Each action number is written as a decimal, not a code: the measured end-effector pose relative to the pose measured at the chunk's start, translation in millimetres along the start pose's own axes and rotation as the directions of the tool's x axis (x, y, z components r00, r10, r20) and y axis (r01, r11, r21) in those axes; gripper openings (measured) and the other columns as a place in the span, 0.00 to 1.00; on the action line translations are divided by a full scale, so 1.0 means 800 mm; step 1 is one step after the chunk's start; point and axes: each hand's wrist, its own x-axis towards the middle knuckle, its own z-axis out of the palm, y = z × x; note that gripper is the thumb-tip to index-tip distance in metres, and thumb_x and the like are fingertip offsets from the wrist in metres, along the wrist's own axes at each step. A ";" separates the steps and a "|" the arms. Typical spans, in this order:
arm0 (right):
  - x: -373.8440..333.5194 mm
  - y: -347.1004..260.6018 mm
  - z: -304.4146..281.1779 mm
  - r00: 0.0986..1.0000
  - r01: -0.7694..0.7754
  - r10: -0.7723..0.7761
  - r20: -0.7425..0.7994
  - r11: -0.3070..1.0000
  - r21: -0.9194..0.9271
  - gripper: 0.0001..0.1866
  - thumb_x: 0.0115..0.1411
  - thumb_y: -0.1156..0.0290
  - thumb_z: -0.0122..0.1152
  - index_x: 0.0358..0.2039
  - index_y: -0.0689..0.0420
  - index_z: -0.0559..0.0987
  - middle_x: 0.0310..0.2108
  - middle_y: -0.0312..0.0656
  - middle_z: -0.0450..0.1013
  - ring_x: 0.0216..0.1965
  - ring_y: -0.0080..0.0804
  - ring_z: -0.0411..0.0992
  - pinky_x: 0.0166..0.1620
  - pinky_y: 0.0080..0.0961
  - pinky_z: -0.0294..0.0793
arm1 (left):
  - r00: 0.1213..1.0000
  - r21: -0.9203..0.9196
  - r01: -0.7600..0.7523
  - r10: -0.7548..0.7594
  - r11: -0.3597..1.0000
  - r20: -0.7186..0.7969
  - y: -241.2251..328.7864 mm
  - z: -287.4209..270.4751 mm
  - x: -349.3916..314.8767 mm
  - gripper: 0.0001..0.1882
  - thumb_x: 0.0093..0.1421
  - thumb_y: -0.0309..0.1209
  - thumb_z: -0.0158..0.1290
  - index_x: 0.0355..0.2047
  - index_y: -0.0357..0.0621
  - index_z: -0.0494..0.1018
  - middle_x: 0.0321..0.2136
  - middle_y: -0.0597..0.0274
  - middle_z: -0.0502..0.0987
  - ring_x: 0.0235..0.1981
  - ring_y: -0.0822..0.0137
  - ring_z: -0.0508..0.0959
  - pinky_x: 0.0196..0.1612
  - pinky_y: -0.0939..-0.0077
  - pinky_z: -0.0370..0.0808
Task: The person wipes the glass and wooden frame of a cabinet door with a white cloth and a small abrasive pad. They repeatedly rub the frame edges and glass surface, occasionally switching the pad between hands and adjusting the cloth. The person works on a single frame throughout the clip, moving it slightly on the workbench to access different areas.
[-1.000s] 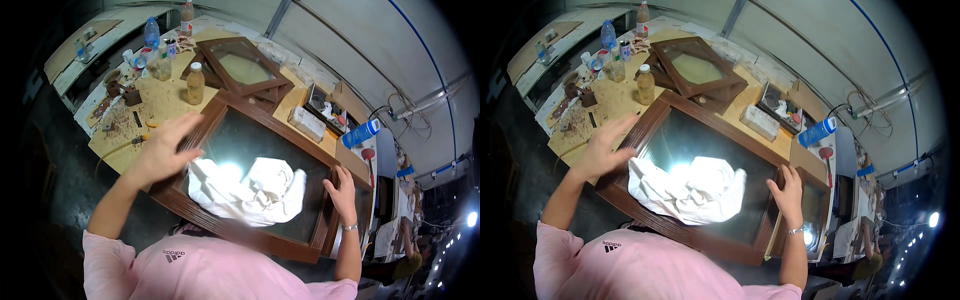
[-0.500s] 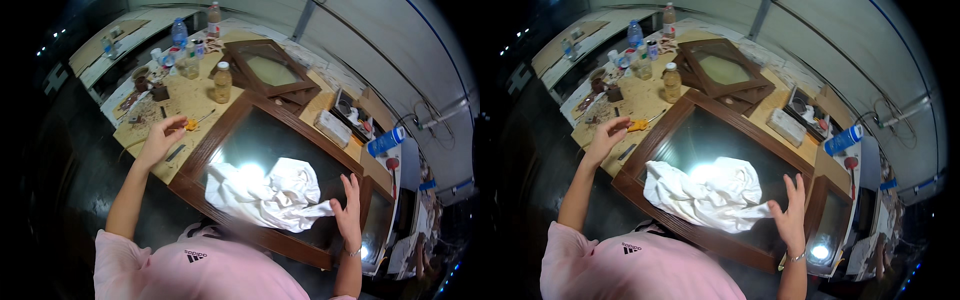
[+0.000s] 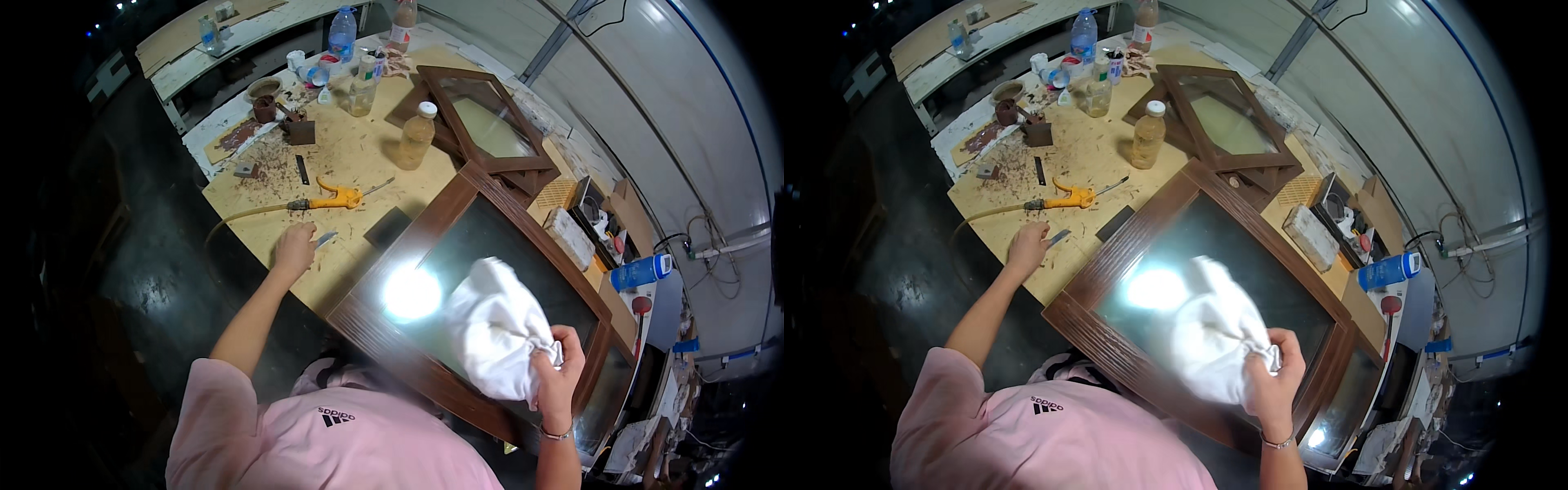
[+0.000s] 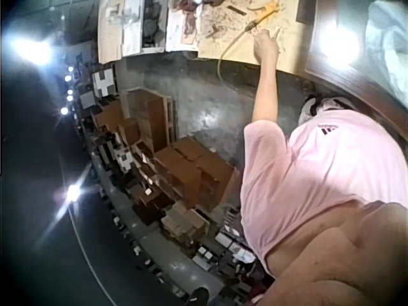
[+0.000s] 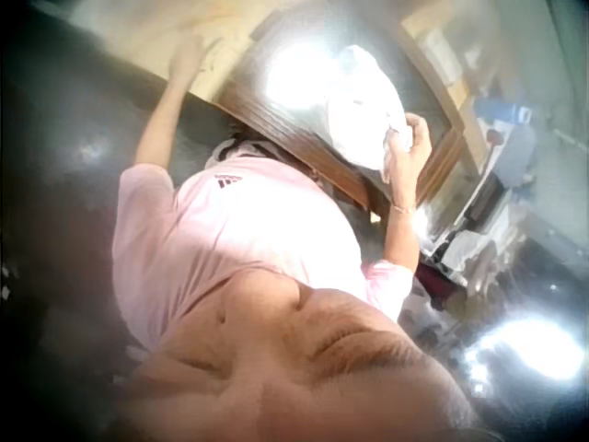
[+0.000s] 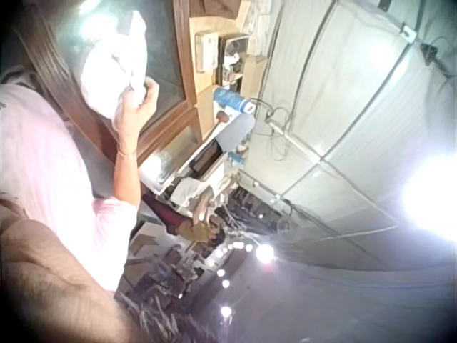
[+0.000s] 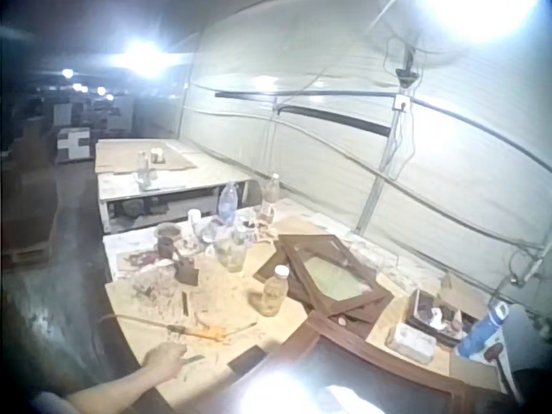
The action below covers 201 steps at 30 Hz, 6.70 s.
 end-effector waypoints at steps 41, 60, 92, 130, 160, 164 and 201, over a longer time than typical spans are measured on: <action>0.240 0.066 -0.014 0.856 0.426 -0.471 0.212 0.412 -0.805 0.17 0.54 0.56 0.62 0.26 0.60 0.82 0.27 0.45 0.78 0.37 0.45 0.75 0.38 0.42 0.75 | 0.775 0.186 -0.620 0.632 0.762 -0.012 0.309 -0.114 -0.040 0.10 0.49 0.20 0.58 0.33 0.39 0.75 0.24 0.55 0.73 0.26 0.51 0.77 0.30 0.58 0.72; 0.240 0.068 -0.009 0.850 0.407 -0.497 0.176 0.407 -0.817 0.16 0.53 0.57 0.62 0.25 0.59 0.81 0.28 0.44 0.78 0.39 0.44 0.74 0.38 0.43 0.74 | 0.755 -0.072 -0.650 0.654 0.756 0.046 0.306 -0.123 -0.028 0.08 0.48 0.20 0.59 0.32 0.37 0.79 0.23 0.54 0.76 0.25 0.56 0.78 0.29 0.65 0.73; 0.255 0.013 0.124 0.906 -0.016 -0.370 -0.206 0.456 -0.890 0.24 0.60 0.47 0.54 0.28 0.55 0.86 0.25 0.47 0.79 0.36 0.50 0.71 0.41 0.43 0.71 | 0.906 0.182 0.420 -0.400 0.889 -0.137 -0.204 -0.117 0.187 0.21 0.58 0.47 0.58 0.43 0.43 0.79 0.43 0.48 0.79 0.49 0.48 0.77 0.51 0.55 0.72; 0.282 0.016 0.151 0.870 -0.103 -0.428 -0.244 0.326 -0.940 0.16 0.56 0.60 0.56 0.19 0.55 0.83 0.23 0.39 0.76 0.37 0.40 0.71 0.37 0.42 0.66 | 0.474 -0.842 -0.414 0.872 0.346 0.125 0.246 -0.064 0.255 0.21 0.57 0.22 0.55 0.53 0.36 0.71 0.39 0.47 0.80 0.40 0.57 0.82 0.44 0.66 0.77; 0.279 0.020 0.145 0.889 -0.160 -0.366 -0.273 0.310 -0.937 0.19 0.60 0.57 0.52 0.23 0.55 0.86 0.26 0.42 0.80 0.42 0.41 0.72 0.44 0.46 0.66 | 0.379 -0.788 -0.462 0.894 0.408 0.241 0.135 -0.214 0.060 0.23 0.47 0.23 0.62 0.46 0.36 0.77 0.33 0.50 0.80 0.35 0.52 0.82 0.38 0.67 0.76; 0.280 0.014 0.151 0.903 -0.116 -0.361 -0.234 0.318 -0.941 0.20 0.61 0.56 0.50 0.28 0.55 0.86 0.31 0.42 0.81 0.45 0.42 0.72 0.46 0.47 0.67 | 0.655 -0.738 -0.443 0.745 0.510 0.122 0.164 -0.187 0.059 0.22 0.50 0.22 0.59 0.48 0.35 0.75 0.39 0.50 0.81 0.40 0.56 0.81 0.44 0.68 0.75; -0.078 -0.019 0.162 0.836 0.303 -0.540 -0.100 0.606 -0.736 0.06 0.41 0.72 0.67 0.21 0.53 0.78 0.24 0.34 0.73 0.25 0.35 0.65 0.28 0.32 0.63 | 0.703 -0.710 -0.507 0.711 0.489 -0.013 0.307 -0.007 0.310 0.20 0.55 0.21 0.57 0.50 0.39 0.75 0.37 0.54 0.82 0.38 0.65 0.81 0.44 0.71 0.76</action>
